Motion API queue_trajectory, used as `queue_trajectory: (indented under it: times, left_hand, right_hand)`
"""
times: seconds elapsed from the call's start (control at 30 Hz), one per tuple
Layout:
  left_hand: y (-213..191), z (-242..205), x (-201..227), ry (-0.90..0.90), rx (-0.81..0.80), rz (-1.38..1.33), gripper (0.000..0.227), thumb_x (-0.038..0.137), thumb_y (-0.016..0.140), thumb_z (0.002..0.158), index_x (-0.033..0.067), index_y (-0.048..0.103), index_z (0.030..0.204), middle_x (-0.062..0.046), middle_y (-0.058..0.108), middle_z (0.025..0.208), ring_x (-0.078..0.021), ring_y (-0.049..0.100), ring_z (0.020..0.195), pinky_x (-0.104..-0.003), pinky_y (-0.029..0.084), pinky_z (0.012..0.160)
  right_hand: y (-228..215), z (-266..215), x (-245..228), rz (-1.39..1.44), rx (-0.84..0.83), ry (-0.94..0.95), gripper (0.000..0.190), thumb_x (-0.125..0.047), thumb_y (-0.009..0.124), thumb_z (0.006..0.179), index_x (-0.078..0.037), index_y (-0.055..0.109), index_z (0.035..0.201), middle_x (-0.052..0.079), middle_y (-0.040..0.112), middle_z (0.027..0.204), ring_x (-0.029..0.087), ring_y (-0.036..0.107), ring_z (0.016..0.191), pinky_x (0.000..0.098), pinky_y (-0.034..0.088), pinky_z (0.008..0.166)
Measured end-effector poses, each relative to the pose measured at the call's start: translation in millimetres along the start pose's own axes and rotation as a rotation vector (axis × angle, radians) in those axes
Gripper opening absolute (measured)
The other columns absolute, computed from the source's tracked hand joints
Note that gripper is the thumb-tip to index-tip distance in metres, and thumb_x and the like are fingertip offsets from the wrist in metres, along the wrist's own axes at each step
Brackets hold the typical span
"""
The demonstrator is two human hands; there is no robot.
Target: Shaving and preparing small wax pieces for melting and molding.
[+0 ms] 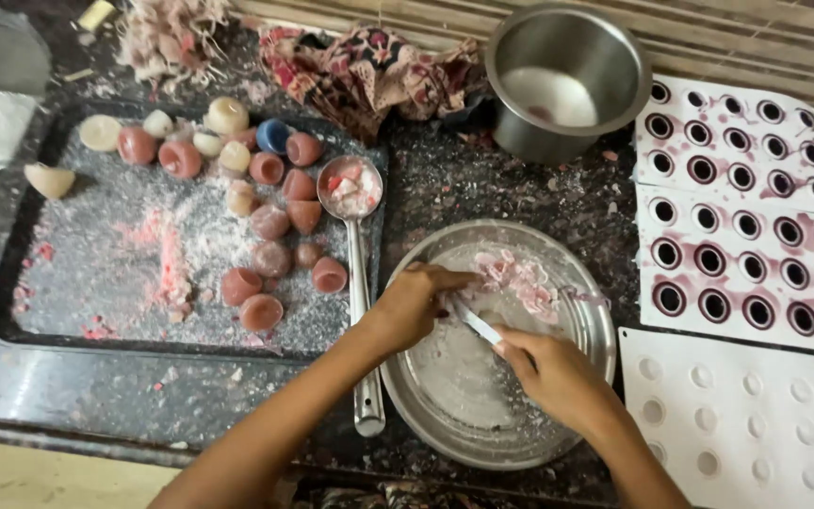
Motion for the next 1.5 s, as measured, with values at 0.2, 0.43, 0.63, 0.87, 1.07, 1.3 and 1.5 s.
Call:
queue_trajectory:
  times: [0.2, 0.43, 0.63, 0.87, 1.07, 1.3, 1.5]
  left_hand:
    - [-4, -9, 13, 0.081, -0.032, 0.281, 0.061, -0.005, 0.073, 0.064, -0.0070, 0.067, 0.125, -0.024, 0.068, 0.118, -0.0396, 0.059, 0.117, -0.049, 0.038, 0.104]
    - [20, -14, 19, -0.001, 0.214, 0.381, 0.023, 0.018, 0.076, 0.086, 0.0018, 0.075, 0.102, -0.014, 0.071, 0.109, -0.0331, 0.059, 0.110, -0.042, 0.043, 0.102]
    - [14, -24, 46, -0.138, 0.261, 0.567, 0.023, 0.025, 0.076, 0.079, 0.0034, 0.075, 0.088, -0.012, 0.070, 0.097, -0.0340, 0.057, 0.099, -0.043, 0.044, 0.088]
    - [13, -39, 41, -0.060, 0.351, 0.477, 0.027, 0.023, 0.077, 0.077, 0.0009, 0.074, 0.091, -0.014, 0.069, 0.100, -0.0336, 0.059, 0.100, -0.043, 0.047, 0.090]
    - [-12, -11, 56, -0.093, 0.373, 0.427, 0.013, 0.005, 0.064, 0.092, 0.0014, 0.072, 0.102, -0.014, 0.069, 0.106, -0.0358, 0.059, 0.103, -0.043, 0.049, 0.092]
    - [12, 70, 18, 0.238, 0.217, 0.293, 0.051, -0.001, 0.062, 0.081, 0.0031, 0.060, 0.131, -0.016, 0.061, 0.124, -0.0354, 0.055, 0.113, -0.044, 0.046, 0.101]
    - [16, 73, 11, 0.195, 0.105, 0.304, 0.056, -0.001, 0.061, 0.078, 0.0055, 0.058, 0.134, -0.015, 0.061, 0.126, -0.0367, 0.053, 0.116, -0.043, 0.044, 0.106]
  right_hand:
    - [-31, -27, -29, -0.025, -0.044, 0.305, 0.037, -0.033, 0.058, 0.098, -0.027, 0.066, 0.134, 0.008, 0.071, 0.061, 0.019, 0.053, 0.043, 0.0378, 0.043, 0.047]
    - [-18, -28, -23, -0.127, 0.005, 0.231, 0.036, -0.029, 0.051, 0.101, -0.020, 0.065, 0.133, 0.011, 0.070, 0.063, 0.017, 0.061, 0.043, 0.0384, 0.049, 0.050]
    - [-8, -17, -41, -0.204, 0.007, 0.095, 0.038, -0.017, 0.043, 0.101, -0.006, 0.047, 0.137, 0.010, 0.068, 0.077, 0.019, 0.067, 0.045, 0.0379, 0.053, 0.037]
    - [17, -6, -56, -0.228, 0.131, -0.067, 0.026, -0.017, 0.043, 0.102, -0.005, 0.051, 0.125, 0.017, 0.073, 0.078, 0.026, 0.067, 0.048, 0.0403, 0.051, 0.040]
    - [27, -2, -48, -0.320, 0.028, 0.023, 0.031, -0.012, 0.036, 0.105, -0.007, 0.048, 0.133, 0.019, 0.074, 0.086, 0.027, 0.072, 0.054, 0.0390, 0.056, 0.041]
    - [23, -12, -54, -0.436, 0.259, -0.196, 0.024, -0.009, 0.045, 0.100, -0.001, 0.052, 0.122, 0.020, 0.074, 0.082, 0.031, 0.074, 0.057, 0.0368, 0.059, 0.043]
    - [17, -8, -50, -0.379, 0.209, -0.155, 0.026, -0.010, 0.046, 0.100, -0.002, 0.053, 0.124, 0.019, 0.074, 0.080, 0.030, 0.074, 0.055, 0.0383, 0.059, 0.043]
Point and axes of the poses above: each hand's wrist, its own z-axis towards the middle knuckle, its own y-axis out of the palm, x = y × z, the point moved 2 cm from there along z, towards the middle knuckle
